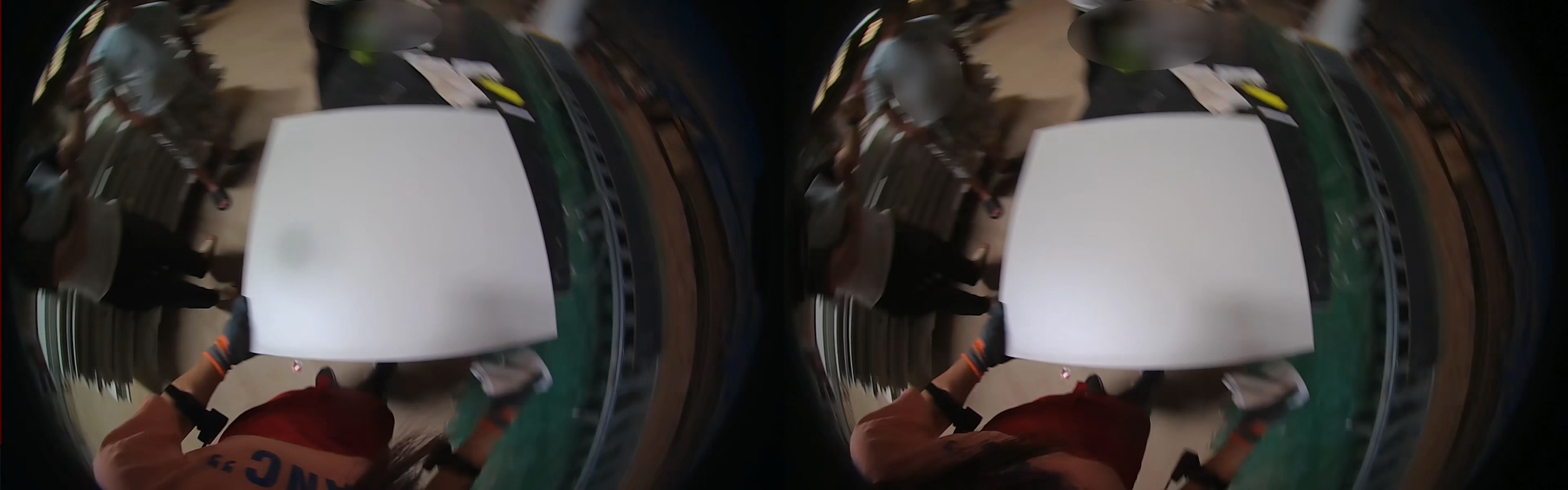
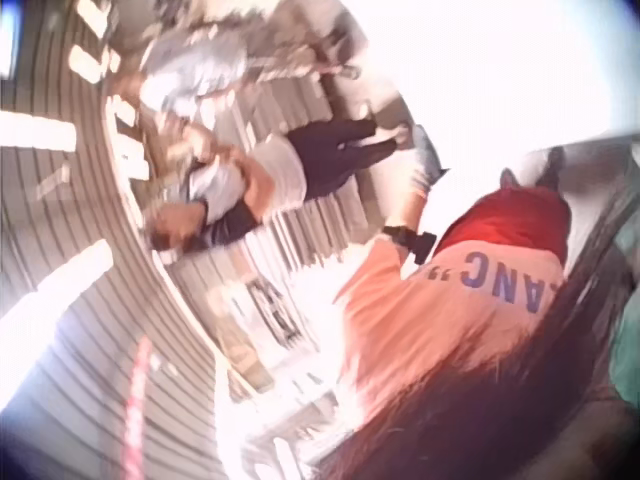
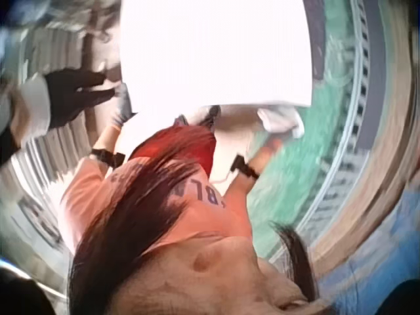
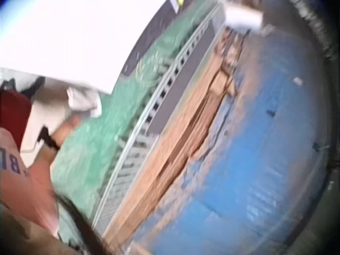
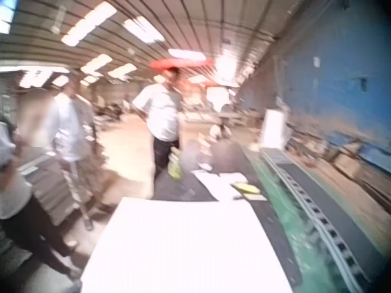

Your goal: Wiping down and cleaning white furniture panels in a workshop.

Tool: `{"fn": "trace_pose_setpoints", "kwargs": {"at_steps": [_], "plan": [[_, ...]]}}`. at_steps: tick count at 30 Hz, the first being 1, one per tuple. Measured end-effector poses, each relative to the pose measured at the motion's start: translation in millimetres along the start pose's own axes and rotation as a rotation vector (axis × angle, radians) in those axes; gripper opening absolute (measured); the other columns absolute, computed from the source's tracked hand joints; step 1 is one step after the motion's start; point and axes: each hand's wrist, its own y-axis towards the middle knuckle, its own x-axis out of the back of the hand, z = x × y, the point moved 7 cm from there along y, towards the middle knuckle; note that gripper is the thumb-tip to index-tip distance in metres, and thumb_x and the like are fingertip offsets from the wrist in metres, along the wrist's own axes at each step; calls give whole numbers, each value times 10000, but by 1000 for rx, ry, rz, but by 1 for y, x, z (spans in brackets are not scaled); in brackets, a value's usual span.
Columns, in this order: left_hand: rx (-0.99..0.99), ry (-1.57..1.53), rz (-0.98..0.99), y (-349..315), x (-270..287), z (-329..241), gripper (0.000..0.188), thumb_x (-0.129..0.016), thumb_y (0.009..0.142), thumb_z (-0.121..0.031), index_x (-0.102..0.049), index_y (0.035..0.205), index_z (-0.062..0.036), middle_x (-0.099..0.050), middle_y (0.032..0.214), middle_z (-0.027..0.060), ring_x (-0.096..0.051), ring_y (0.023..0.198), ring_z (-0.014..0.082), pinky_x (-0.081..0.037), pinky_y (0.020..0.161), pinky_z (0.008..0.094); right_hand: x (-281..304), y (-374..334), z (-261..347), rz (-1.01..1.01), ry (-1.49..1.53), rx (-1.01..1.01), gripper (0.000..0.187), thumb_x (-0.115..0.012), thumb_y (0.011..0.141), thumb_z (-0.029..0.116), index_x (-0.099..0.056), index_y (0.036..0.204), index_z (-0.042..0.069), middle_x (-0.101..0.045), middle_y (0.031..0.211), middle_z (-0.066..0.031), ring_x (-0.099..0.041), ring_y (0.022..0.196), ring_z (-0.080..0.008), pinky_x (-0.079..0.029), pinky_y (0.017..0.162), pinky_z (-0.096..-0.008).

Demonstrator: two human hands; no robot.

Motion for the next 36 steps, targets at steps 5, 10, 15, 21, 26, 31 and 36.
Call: {"fn": "trace_pose_setpoints", "kwargs": {"at_steps": [5, 10, 15, 21, 26, 31, 36], "plan": [[-72, 460, -327, 3, 30, 8, 849, -267, 951, -693, -434, 1411, 0, -561, 1317, 155, -562, 1147, 223, -437, 1010, 368, 25, 29, 72, 88, -244, 278, 709, -590, 885, 481, -453, 1332, -52, -572, 1263, -178, -478, 1239, -350, -354, 1055, -462], [-72, 783, -598, 3, 45, 2, 818, -205, 982, -637, -559, 1213, 63, -630, 1146, 249, -576, 1087, 308, -413, 983, 383, -6, 60, 127, 271, -420, 587, 683, -625, 863, 423, -456, 1320, -55, -585, 1238, -173, -476, 1227, -371, -343, 1053, -493], [-121, 619, -679, 0, 60, 0, 874, -259, 938, -715, -643, 944, 71, -643, 759, 151, -600, 730, 208, -494, 696, 387, -43, 127, 165, 365, -451, 506, 645, -648, 842, 305, -435, 1351, -29, -529, 1330, -178, -375, 1353, -384, -278, 1128, -473], [-248, 408, -534, 1, 37, -7, 908, -176, 935, -727, -590, 1235, 23, -664, 1095, 161, -656, 945, 223, -514, 849, 332, -115, 206, 168, 413, -501, 335, 581, -582, 903, 302, -427, 1379, 8, -420, 1477, -156, -330, 1400, -333, -271, 1141, -456], [-236, 435, -570, 3, 50, 3, 879, -199, 952, -702, -595, 1232, 30, -668, 1095, 158, -649, 956, 205, -494, 894, 310, -150, 238, 181, 250, -728, 267, 570, -505, 953, 378, -443, 1402, 31, -376, 1526, -83, -309, 1426, -254, -258, 1151, -453], [-153, 136, -490, 8, 51, 15, 899, -211, 948, -710, -594, 1225, 56, -686, 1051, 135, -651, 928, 197, -491, 897, 311, -237, 137, 263, 376, -445, 544, 575, -581, 898, 457, -488, 1321, 80, -545, 1339, -81, -461, 1290, -247, -313, 1098, -436], [0, -304, -269, -4, 19, 3, 874, -296, 918, -723, -561, 1275, 29, -676, 1096, 136, -654, 874, 212, -511, 857, 333, -306, -179, 384, 859, -167, 1401, 679, -531, 873, 503, -476, 1382, 57, -442, 1457, -116, -319, 1408, -280, -225, 1153, -498]]}}
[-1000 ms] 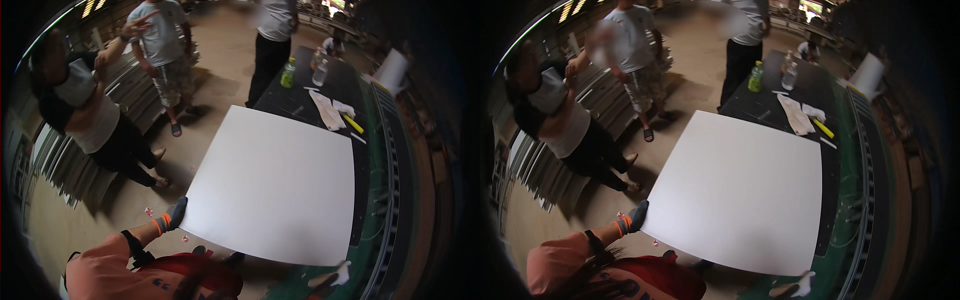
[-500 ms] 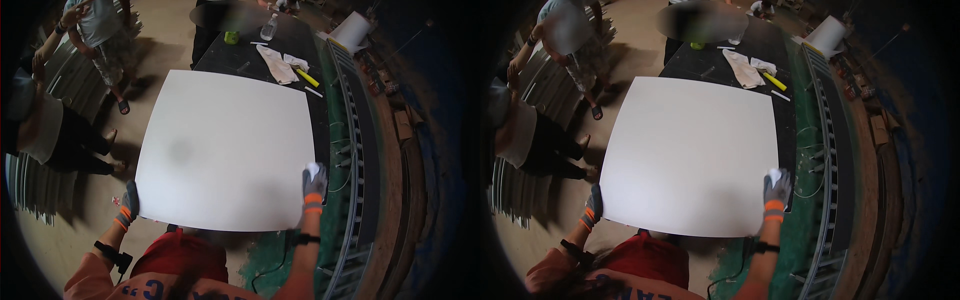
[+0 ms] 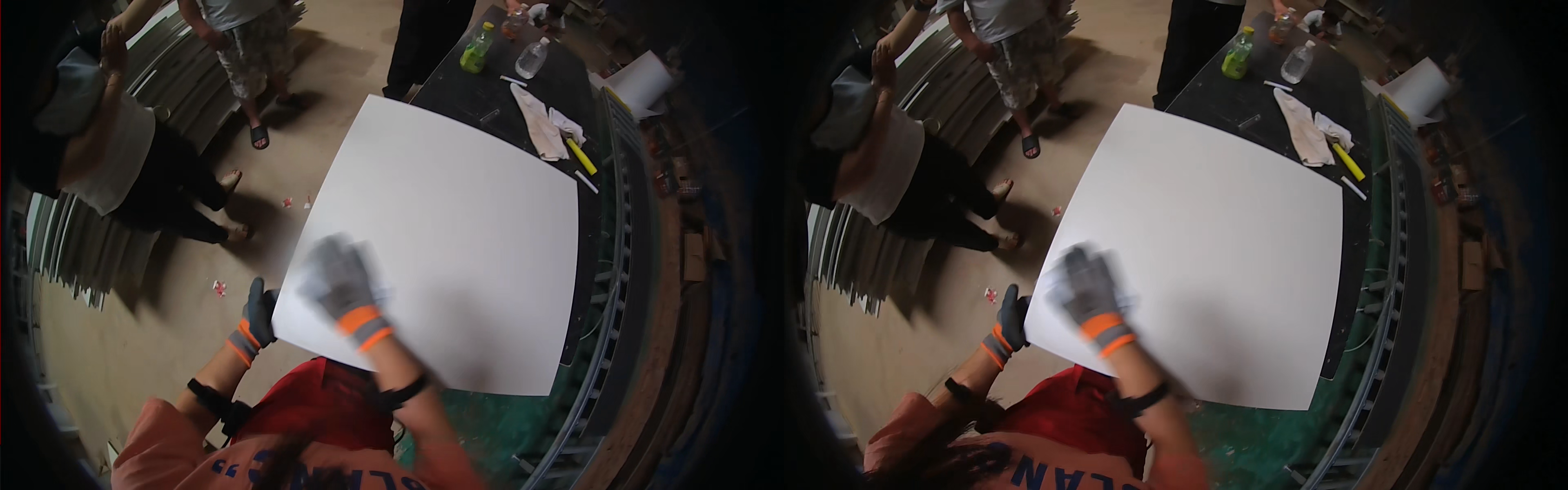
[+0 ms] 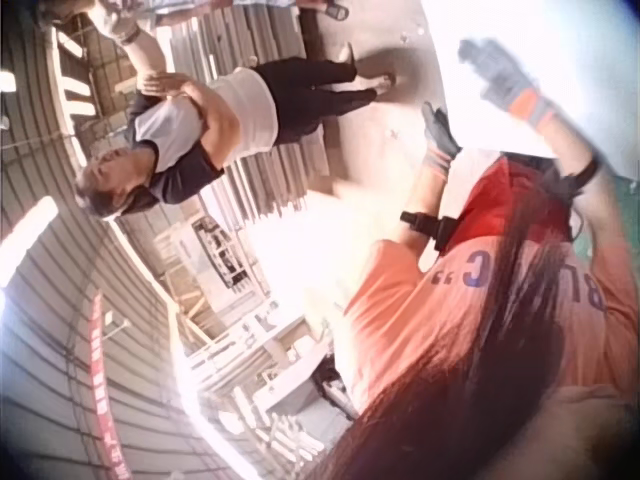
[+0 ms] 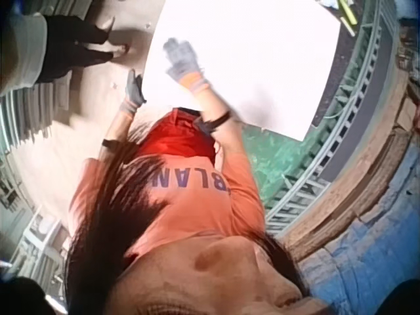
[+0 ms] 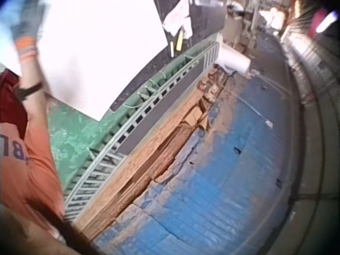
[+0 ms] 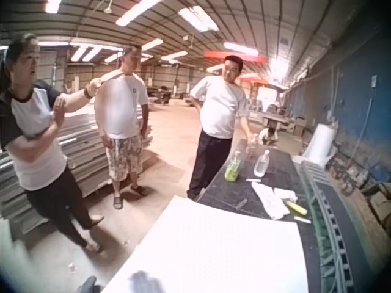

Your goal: Wiping down and cleaning white furniture panels in a workshop.

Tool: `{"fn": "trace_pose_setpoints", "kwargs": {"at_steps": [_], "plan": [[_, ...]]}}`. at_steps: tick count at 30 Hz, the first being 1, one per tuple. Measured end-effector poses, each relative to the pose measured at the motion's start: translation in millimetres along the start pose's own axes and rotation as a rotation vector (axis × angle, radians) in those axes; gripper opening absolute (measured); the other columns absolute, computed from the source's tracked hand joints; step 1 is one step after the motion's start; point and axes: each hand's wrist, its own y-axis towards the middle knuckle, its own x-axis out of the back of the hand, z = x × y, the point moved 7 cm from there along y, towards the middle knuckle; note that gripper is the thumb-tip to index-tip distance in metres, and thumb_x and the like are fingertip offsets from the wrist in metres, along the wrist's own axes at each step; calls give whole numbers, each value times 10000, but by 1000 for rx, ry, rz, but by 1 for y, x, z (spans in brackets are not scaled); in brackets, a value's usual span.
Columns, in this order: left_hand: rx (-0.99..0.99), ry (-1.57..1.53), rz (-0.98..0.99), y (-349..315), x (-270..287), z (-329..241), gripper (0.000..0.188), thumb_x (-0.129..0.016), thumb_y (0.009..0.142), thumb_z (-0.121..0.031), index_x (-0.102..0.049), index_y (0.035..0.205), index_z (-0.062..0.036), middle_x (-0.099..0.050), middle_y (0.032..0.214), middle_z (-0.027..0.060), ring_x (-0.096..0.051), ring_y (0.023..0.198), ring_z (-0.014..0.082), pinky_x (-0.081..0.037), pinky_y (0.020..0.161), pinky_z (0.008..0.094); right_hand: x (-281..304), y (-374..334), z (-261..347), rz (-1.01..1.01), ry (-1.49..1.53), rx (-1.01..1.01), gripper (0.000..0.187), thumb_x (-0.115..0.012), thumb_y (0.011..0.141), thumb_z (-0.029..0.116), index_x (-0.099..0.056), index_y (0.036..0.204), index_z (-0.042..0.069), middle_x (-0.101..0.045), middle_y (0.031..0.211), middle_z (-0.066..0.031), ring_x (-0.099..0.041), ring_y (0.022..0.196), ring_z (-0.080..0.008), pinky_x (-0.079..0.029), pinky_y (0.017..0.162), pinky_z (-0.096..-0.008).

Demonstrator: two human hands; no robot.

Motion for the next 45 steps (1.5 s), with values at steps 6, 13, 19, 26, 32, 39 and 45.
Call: {"fn": "trace_pose_setpoints", "kwargs": {"at_steps": [6, 13, 19, 26, 32, 39, 45], "plan": [[-53, -350, 179, 17, 65, -2, 651, -518, 878, -661, -584, 1067, -41, -662, 973, 98, -648, 867, 256, -525, 807, 349, 4, 21, 55, 290, 177, 114, 709, -454, 906, 538, -388, 1473, 118, -319, 1559, -80, -155, 1485, -272, -58, 1178, -540], [-285, 62, -125, 35, 39, -36, 729, -372, 950, -662, -624, 1097, 6, -664, 984, 112, -628, 917, 232, -487, 904, 372, 68, -15, -233, -39, -61, -485, 565, -584, 875, 478, -525, 1307, 118, -502, 1393, -84, -409, 1344, -254, -282, 1111, -513], [-499, 1002, -557, 50, -5, -71, 766, -229, 1002, -611, -558, 848, 62, -596, 779, 71, -487, 765, 151, -435, 734, 374, 147, -114, -467, -246, -48, -877, 491, -632, 845, 402, -544, 1240, 124, -560, 1252, -97, -521, 1208, -277, -350, 1040, -487], [-416, 842, -803, 55, 49, -60, 710, -283, 997, -613, -464, 711, 11, -466, 667, 3, -396, 667, 128, -398, 613, 366, 123, -143, -336, 188, 280, -208, 645, -735, 772, 301, -493, 1298, 15, -565, 1288, -150, -529, 1193, -327, -286, 1129, -522], [-399, 881, -871, 49, 7, -68, 749, -304, 977, -637, -571, 753, 26, -553, 737, 21, -472, 723, 131, -437, 675, 353, 136, -160, -346, 447, 84, -98, 619, -630, 870, 388, -464, 1379, 77, -385, 1504, -127, -315, 1423, -290, -233, 1161, -500], [-504, 856, -867, 50, -16, -71, 841, -322, 946, -686, -612, 941, 103, -611, 860, 93, -529, 823, 179, -461, 776, 353, 160, -87, -588, -115, -206, -790, 615, -567, 906, 404, -465, 1385, 32, -410, 1480, -163, -347, 1388, -339, -287, 1119, -449], [-362, 1009, -1058, 53, 55, -56, 835, -344, 943, -669, -620, 940, 120, -594, 793, 157, -520, 810, 207, -453, 764, 420, 143, -108, -562, -104, -229, -820, 630, -556, 909, 418, -458, 1393, 27, -397, 1492, -163, -340, 1394, -330, -281, 1130, -440]]}}
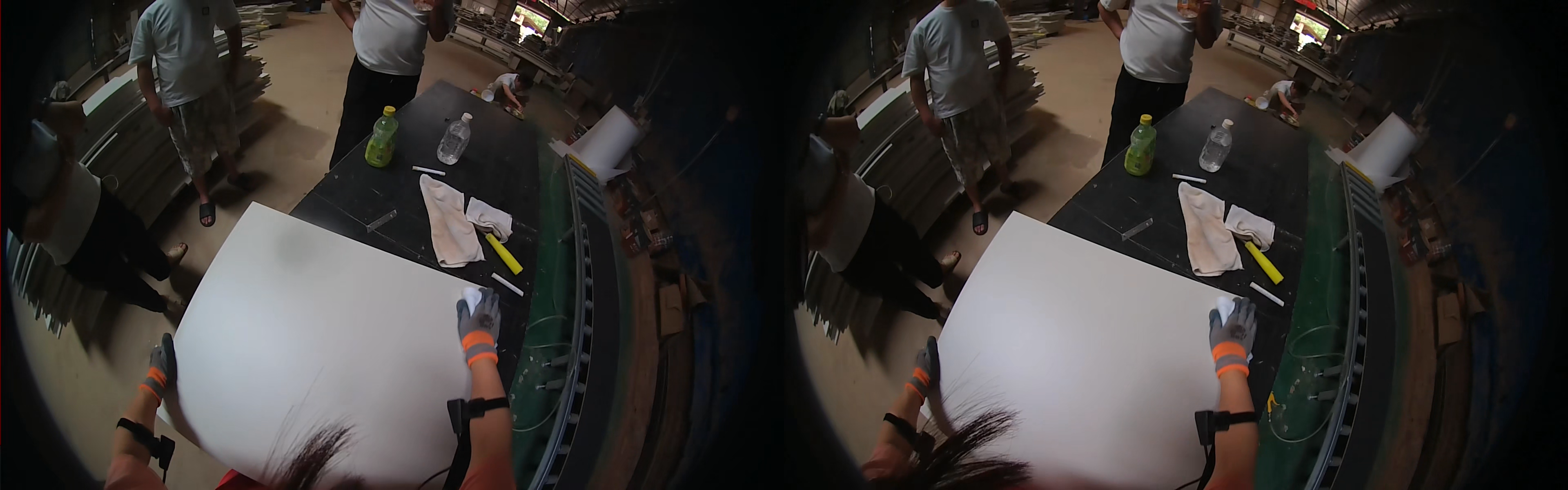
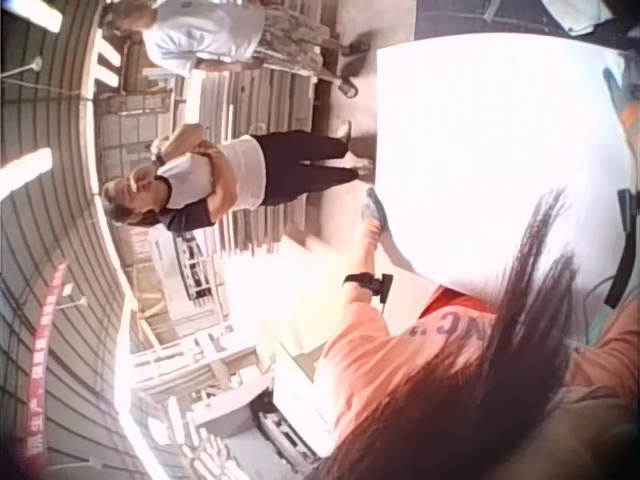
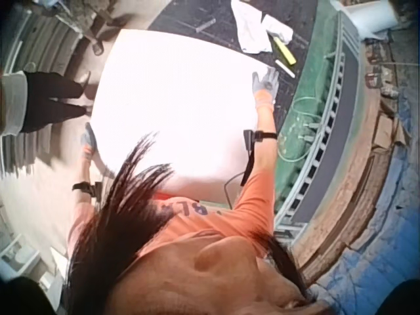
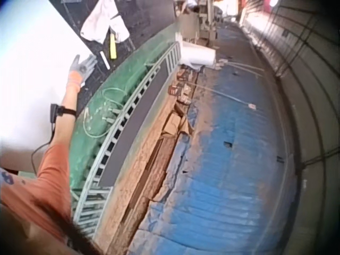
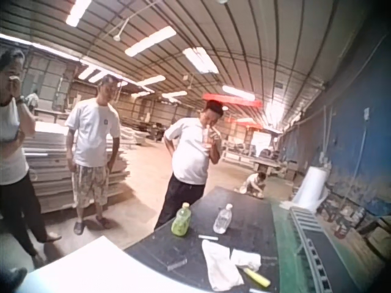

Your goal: Wiping down and cleaning white furniture panels in a workshop.

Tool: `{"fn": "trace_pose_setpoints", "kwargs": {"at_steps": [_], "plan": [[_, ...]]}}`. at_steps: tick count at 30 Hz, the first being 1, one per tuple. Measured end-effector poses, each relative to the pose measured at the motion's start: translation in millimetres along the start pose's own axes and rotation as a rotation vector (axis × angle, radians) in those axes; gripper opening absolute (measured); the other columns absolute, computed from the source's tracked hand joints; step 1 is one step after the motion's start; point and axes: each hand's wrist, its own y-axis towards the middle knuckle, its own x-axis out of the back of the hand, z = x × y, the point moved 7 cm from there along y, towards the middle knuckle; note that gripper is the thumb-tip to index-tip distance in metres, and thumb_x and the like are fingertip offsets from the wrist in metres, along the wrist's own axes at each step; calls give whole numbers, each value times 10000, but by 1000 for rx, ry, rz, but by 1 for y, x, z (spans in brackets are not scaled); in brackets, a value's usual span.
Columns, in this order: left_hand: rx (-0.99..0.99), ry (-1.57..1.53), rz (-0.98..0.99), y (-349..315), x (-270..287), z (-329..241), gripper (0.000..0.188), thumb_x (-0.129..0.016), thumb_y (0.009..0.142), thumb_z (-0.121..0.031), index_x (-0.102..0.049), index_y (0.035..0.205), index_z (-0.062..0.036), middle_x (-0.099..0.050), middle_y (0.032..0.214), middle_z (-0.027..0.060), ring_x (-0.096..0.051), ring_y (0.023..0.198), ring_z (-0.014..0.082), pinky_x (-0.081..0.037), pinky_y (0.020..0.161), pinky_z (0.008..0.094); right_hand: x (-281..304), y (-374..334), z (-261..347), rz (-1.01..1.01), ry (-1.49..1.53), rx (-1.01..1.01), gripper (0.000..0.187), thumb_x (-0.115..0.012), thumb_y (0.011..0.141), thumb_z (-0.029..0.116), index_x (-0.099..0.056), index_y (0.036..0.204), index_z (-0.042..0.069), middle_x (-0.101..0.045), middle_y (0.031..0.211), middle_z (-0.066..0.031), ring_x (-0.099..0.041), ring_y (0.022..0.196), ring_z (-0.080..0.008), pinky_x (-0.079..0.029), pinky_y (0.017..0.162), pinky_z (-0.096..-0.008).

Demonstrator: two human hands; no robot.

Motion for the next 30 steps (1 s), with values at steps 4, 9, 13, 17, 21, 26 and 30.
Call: {"fn": "trace_pose_setpoints", "kwargs": {"at_steps": [4, 9, 13, 17, 21, 26, 30], "plan": [[58, 63, 164, -19, 9, -29, 824, -255, 966, -643, -645, 1021, 81, -667, 959, 210, -610, 959, 276, -453, 873, 409, 46, -101, 8, 30, 122, -26, 621, -582, 894, 393, -472, 1362, 1, -400, 1484, -178, -334, 1394, -355, -279, 1136, -443], [6, -37, 174, 21, -32, 11, 963, -222, 919, -723, -608, 1106, 139, -618, 1126, 348, -552, 1184, 431, -407, 1002, 438, 93, -267, 7, 13, 210, -94, 553, -684, 823, 282, -520, 1255, -22, -492, 1355, -223, -420, 1302, -405, -347, 1076, -455], [-115, -200, 270, 1, -21, -33, 880, -273, 956, -668, -562, 1206, 124, -667, 1108, 225, -595, 1078, 279, -448, 937, 384, 138, -397, 6, 113, 323, -245, 567, -691, 797, 177, -462, 1257, -63, -560, 1139, -220, -517, 1114, -394, -397, 991, -450], [-199, -301, 390, 20, -23, -34, 876, -257, 962, -673, -542, 1269, 96, -646, 1179, 172, -589, 1082, 252, -447, 949, 358, 152, -536, -27, -2, 495, -644, 314, -616, 859, 217, -603, 1072, -14, -599, 1030, -208, -568, 995, -407, -449, 903, -435], [-223, -324, 449, -5, -24, -62, 852, -236, 968, -671, -538, 1317, 45, -636, 1230, 115, -559, 1150, 205, -421, 989, 307, 114, -657, -72, -98, 919, -1191, 676, -452, 983, 545, -554, 1286, -51, -629, 1217, -137, -572, 1129, -220, -444, 953, -343], [-298, -298, 492, 33, -25, -21, 874, -260, 947, -705, -573, 1266, 47, -649, 1120, 80, -566, 1029, 171, -442, 921, 302, 117, -620, -62, -427, 1645, -1120, 607, -446, 1004, 478, -492, 1354, -14, -588, 1264, -93, -568, 1121, -226, -435, 992, -376], [-156, -311, 554, 13, -2, -19, 808, -304, 937, -715, -650, 1102, -4, -614, 942, 24, -530, 879, 126, -447, 820, 277, 133, -599, -68, -493, 1438, -1076, 651, -459, 989, 517, -491, 1334, -33, -609, 1215, -103, -590, 1063, -222, -471, 930, -368]]}}
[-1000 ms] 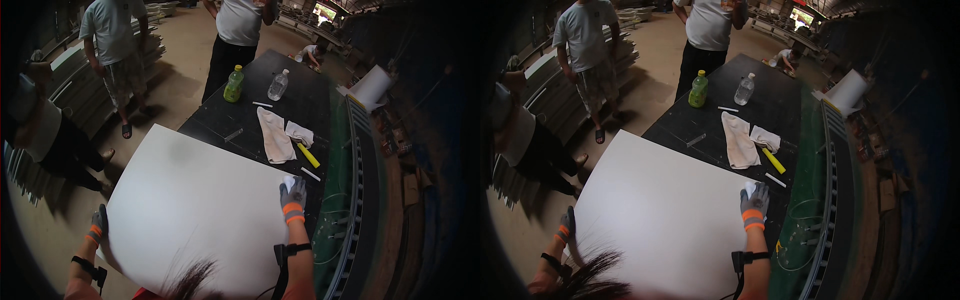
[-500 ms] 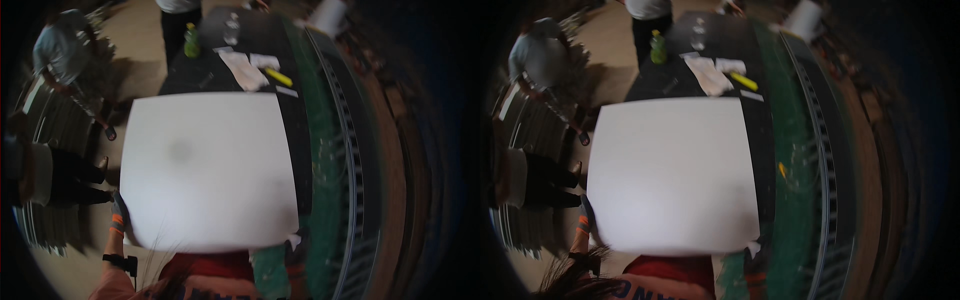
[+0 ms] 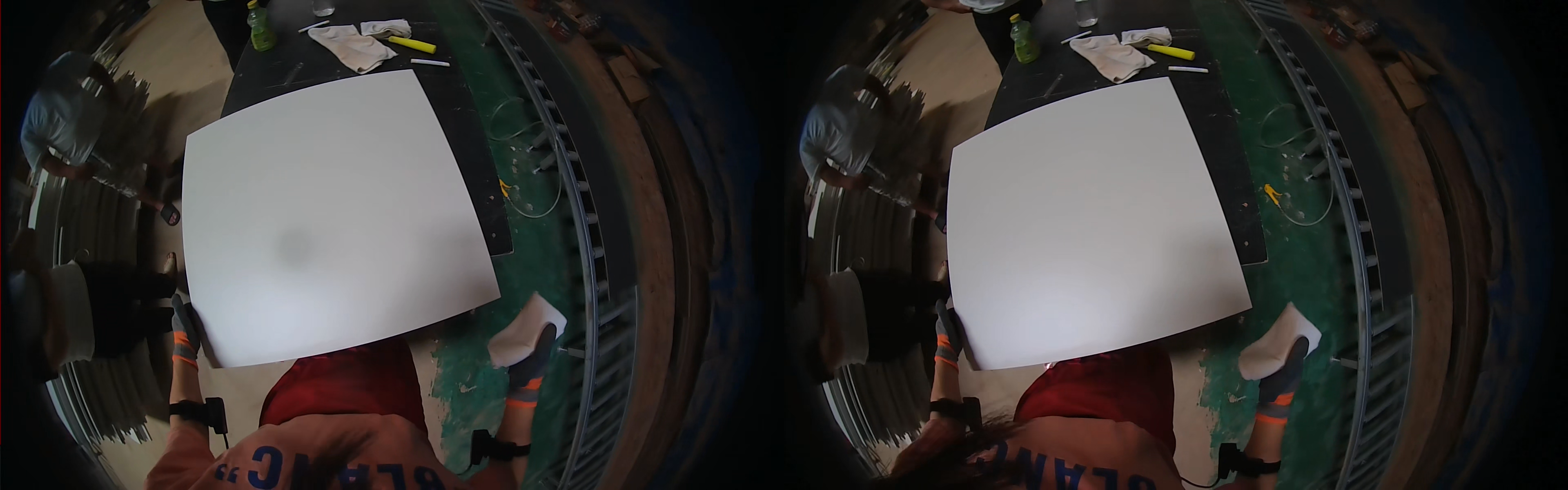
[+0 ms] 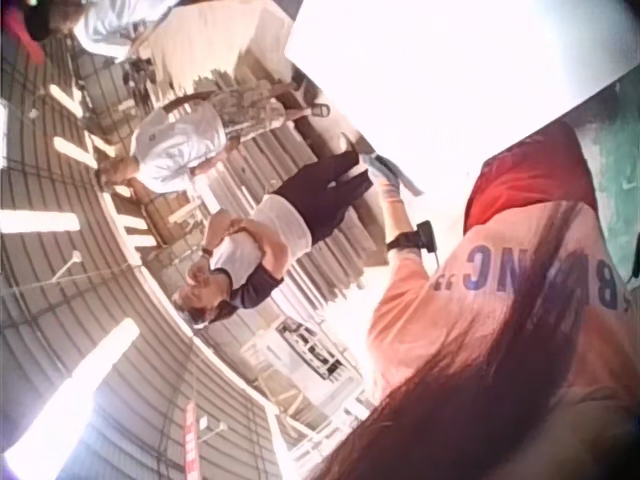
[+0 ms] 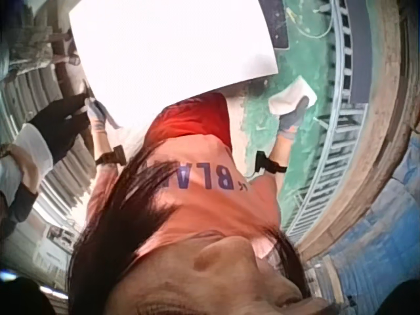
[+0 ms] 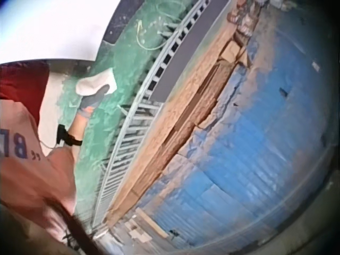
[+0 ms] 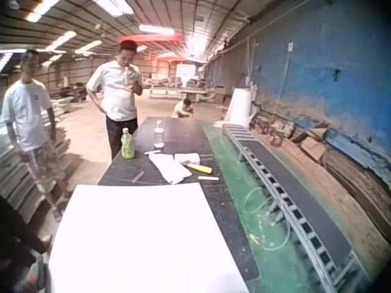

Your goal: Wiping down and cleaning white furniture panels in a workshop.

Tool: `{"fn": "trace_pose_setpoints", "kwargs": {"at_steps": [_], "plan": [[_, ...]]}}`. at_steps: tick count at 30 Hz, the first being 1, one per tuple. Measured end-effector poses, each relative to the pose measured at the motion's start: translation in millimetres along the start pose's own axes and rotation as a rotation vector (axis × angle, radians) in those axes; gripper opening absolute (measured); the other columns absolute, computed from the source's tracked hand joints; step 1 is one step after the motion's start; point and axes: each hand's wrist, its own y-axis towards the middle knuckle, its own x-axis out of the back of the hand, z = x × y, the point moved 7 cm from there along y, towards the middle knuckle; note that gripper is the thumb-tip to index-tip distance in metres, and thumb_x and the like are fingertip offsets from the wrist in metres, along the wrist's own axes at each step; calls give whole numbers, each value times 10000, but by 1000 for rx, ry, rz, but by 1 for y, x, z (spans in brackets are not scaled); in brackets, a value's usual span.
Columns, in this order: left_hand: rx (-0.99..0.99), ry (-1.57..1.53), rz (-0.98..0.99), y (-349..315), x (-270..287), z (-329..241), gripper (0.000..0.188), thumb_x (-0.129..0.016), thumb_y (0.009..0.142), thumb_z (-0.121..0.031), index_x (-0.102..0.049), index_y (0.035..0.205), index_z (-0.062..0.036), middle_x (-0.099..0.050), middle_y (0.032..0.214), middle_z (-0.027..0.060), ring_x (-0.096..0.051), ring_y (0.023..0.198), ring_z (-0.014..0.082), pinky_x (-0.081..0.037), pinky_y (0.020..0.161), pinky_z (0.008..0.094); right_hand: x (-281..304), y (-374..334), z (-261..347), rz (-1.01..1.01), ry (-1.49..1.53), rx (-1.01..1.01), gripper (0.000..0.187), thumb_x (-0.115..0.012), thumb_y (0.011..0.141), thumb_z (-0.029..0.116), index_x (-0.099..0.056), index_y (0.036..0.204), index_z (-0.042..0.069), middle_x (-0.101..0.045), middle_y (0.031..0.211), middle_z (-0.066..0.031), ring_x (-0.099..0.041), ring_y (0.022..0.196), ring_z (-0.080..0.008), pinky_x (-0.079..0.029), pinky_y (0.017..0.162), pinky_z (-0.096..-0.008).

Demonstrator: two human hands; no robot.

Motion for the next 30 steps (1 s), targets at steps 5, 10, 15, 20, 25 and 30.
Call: {"fn": "trace_pose_setpoints", "kwargs": {"at_steps": [5, 10, 15, 20, 25, 30], "plan": [[-17, -237, 171, -32, -12, 4, 857, -313, 926, -726, -603, 1247, 14, -630, 1181, 89, -565, 1054, 165, -438, 949, 295, -138, 8, 23, 414, -698, 616, 615, -589, 914, 460, -514, 1319, 4, -556, 1276, -175, -509, 1241, -312, -386, 1038, -403], [-111, -85, 175, -51, -26, -8, 837, -276, 937, -725, -632, 1180, -7, -637, 1066, 59, -563, 955, 148, -451, 890, 285, -269, 36, 10, 678, -1445, 1037, 662, -666, 841, 398, -481, 1359, 29, -402, 1483, -151, -297, 1421, -337, -212, 1159, -523], [-6, -47, 176, -63, -16, -5, 874, -226, 936, -732, -682, 1069, 2, -656, 906, 53, -570, 822, 129, -474, 791, 278, -364, 66, -6, 500, -1540, 728, 679, -454, 945, 534, -438, 1411, 41, -381, 1509, -145, -290, 1427, -300, -201, 1166, -496], [86, -284, 230, -65, -29, -6, 881, -215, 948, -705, -642, 1188, 27, -681, 1023, 84, -604, 884, 156, -475, 837, 285, -416, -235, -177, 1761, -600, 1009, 736, -423, 918, 558, -399, 1441, 42, -337, 1534, -156, -207, 1462, -309, -88, 1196, -498], [-20, -408, 197, -76, -30, -31, 830, -241, 971, -654, -648, 1185, 36, -689, 1000, 80, -611, 876, 165, -475, 840, 293, -431, -234, -96, 1844, -1144, 1338, 659, -511, 886, 530, -480, 1349, 63, -444, 1434, -138, -309, 1406, -292, -192, 1163, -511], [105, 126, -131, -77, -14, -7, 747, -227, 988, -582, -667, 928, 19, -632, 808, 70, -536, 748, 185, -444, 753, 349, -426, 48, -11, 886, -1146, 1035, 494, -712, 799, 327, -551, 1181, 57, -549, 1239, -127, -478, 1231, -325, -361, 1017, -486]]}}
